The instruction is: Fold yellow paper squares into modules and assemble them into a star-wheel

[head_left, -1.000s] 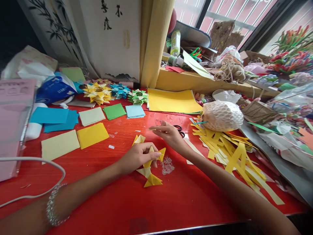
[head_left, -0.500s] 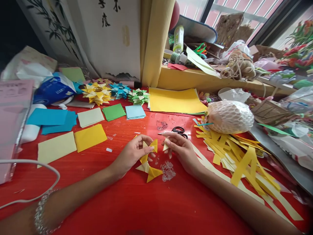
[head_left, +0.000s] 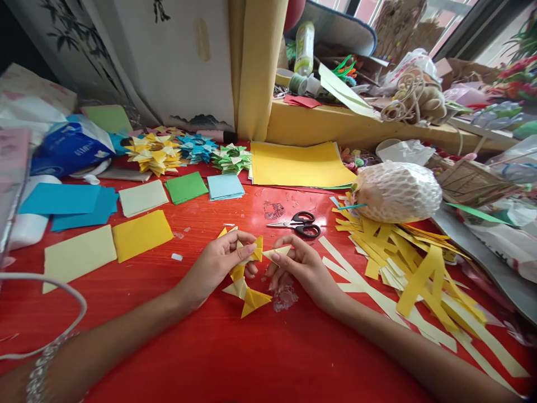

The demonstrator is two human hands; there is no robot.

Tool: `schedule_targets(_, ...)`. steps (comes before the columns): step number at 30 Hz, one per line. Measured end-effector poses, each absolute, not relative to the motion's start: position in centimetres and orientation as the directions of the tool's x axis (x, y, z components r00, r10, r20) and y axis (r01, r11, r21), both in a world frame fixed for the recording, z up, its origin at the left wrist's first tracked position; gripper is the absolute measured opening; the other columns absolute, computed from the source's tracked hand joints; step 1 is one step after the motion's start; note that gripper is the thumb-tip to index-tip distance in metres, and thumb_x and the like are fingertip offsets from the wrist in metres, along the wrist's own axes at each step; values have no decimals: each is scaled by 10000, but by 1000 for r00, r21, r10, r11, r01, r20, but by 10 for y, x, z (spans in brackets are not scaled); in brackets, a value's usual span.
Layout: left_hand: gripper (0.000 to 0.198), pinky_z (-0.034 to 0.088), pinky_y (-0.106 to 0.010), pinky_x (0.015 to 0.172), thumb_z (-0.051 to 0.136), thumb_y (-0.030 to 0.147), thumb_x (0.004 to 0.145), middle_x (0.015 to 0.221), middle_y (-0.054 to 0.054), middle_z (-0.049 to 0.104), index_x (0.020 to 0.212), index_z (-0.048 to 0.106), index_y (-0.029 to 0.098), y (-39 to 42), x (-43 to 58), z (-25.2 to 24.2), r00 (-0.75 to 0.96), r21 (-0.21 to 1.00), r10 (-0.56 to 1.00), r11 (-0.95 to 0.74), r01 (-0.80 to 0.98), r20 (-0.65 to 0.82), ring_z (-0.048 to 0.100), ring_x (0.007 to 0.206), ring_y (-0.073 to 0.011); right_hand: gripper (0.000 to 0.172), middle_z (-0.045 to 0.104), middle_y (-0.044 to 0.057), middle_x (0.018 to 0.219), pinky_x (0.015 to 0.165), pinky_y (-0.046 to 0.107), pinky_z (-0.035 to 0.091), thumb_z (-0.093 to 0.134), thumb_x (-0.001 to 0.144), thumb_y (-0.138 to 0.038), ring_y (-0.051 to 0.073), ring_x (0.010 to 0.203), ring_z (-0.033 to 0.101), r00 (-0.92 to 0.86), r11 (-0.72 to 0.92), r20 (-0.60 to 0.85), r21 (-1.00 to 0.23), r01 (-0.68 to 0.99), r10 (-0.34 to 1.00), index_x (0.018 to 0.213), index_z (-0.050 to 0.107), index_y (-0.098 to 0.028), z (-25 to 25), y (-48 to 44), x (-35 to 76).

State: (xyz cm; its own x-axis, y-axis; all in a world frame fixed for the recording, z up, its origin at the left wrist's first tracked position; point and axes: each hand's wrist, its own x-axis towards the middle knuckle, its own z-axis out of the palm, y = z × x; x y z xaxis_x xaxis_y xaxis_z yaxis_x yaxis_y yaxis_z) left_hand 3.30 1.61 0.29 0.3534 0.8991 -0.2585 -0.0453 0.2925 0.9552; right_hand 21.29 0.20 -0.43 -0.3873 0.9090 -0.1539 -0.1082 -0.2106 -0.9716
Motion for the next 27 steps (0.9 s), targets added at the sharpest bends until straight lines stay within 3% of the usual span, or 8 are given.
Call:
schedule_targets(9, 217, 461, -234, 579, 588, 332, 785, 667, 33, 572, 929, 548, 175, 17, 33, 3, 373, 957, 890, 290, -20, -262, 613, 606, -122, 239, 606, -22, 550, 393, 199, 449, 558, 786, -402, 109, 400, 571, -374, -226, -188, -972, -61, 908, 781, 493, -172, -2, 1, 213)
schedule_targets(22, 216, 478, -242, 585, 582, 336, 790, 717, 36, 565, 943, 533, 191, 16, 33, 0, 399, 968, 886, 250, 12, -234, 651, 638, -150, 237, 609, -25, 554, 325, 172, 408, 555, 791, -394, 113, 373, 572, -414, -309, -240, -945, -106, 878, 790, 470, -173, -2, -3, 210)
schedule_targets(27, 291, 448, -237, 579, 577, 380, 785, 688, 22, 583, 997, 539, 184, 14, 34, 1, 387, 970, 890, 210, 121, -241, 606, 664, -147, 225, 608, -28, 554, 354, 181, 431, 565, 787, -377, 102, 381, 562, -409, -308, -228, -941, -142, 883, 792, 470, -173, -4, -2, 211)
